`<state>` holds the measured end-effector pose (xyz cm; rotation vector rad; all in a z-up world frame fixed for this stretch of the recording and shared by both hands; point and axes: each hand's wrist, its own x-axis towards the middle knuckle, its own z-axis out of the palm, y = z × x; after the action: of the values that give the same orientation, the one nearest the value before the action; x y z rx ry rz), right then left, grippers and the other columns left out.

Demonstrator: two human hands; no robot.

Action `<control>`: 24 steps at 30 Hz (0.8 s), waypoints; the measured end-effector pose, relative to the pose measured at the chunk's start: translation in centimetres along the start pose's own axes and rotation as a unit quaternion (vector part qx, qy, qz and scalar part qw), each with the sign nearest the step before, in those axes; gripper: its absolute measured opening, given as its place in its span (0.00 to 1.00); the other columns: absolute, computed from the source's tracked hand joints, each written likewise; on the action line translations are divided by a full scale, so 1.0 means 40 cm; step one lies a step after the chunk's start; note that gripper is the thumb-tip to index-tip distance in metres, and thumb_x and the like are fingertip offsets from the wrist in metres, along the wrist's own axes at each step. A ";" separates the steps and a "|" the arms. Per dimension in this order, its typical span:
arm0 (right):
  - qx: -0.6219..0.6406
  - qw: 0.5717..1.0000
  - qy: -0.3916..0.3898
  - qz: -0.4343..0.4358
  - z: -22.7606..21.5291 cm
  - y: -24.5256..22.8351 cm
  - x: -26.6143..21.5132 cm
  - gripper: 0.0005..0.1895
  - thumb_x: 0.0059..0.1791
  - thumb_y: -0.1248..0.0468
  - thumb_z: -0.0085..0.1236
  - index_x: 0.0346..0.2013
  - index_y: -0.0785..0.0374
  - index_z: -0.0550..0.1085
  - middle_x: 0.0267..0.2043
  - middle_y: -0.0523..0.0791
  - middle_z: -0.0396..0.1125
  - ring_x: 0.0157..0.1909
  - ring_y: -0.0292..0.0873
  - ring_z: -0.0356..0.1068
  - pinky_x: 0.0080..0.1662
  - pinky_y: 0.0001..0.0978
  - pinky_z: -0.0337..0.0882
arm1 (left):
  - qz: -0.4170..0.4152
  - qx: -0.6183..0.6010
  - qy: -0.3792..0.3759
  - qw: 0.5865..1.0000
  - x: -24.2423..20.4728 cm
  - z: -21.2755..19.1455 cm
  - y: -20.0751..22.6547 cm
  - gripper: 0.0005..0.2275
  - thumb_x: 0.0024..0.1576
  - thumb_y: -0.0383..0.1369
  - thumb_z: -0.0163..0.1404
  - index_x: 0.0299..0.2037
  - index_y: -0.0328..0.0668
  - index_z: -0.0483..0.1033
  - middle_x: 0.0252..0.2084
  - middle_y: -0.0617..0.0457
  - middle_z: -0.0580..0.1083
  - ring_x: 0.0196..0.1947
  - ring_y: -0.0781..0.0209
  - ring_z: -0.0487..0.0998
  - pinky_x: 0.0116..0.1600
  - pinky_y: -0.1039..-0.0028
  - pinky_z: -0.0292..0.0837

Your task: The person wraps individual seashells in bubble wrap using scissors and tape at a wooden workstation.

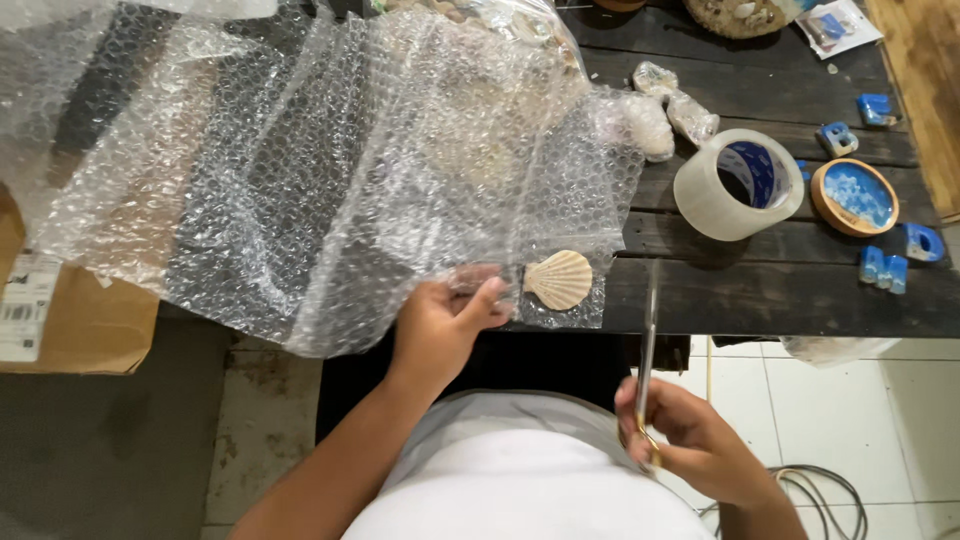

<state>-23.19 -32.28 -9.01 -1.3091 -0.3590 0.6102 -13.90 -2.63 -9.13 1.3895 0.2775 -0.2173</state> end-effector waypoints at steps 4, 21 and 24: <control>-0.038 0.989 0.143 0.002 0.029 0.035 0.021 0.15 0.47 0.72 0.65 0.46 0.66 0.71 0.35 0.48 0.70 0.41 0.48 0.76 0.44 0.39 0.77 | 0.007 -0.072 0.006 0.997 0.019 0.034 -0.008 0.10 0.57 0.31 0.56 0.42 0.30 0.83 0.34 0.46 0.82 0.33 0.57 0.86 0.42 0.72 0.87; -0.236 0.858 0.455 0.021 -0.013 -0.032 0.281 0.30 0.39 0.61 0.77 0.44 0.72 0.68 0.52 0.59 0.72 0.24 0.51 0.76 0.19 0.30 0.72 | 0.048 -0.135 0.002 0.990 0.019 0.009 -0.025 0.16 0.62 0.28 0.49 0.53 0.16 0.75 0.48 0.24 0.77 0.43 0.35 0.82 0.47 0.52 0.85; -0.298 0.837 0.452 0.083 0.021 -0.070 0.308 0.31 0.34 0.58 0.82 0.43 0.65 0.73 0.43 0.52 0.75 0.26 0.51 0.78 0.29 0.36 0.75 | 0.049 -0.147 -0.004 0.988 0.027 0.006 -0.055 0.15 0.63 0.28 0.47 0.53 0.17 0.75 0.48 0.24 0.78 0.44 0.34 0.83 0.48 0.51 0.84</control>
<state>-13.31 -24.59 -7.23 -2.0832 0.3937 -0.0595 -13.54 -3.23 -11.51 1.1073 0.2227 -0.0957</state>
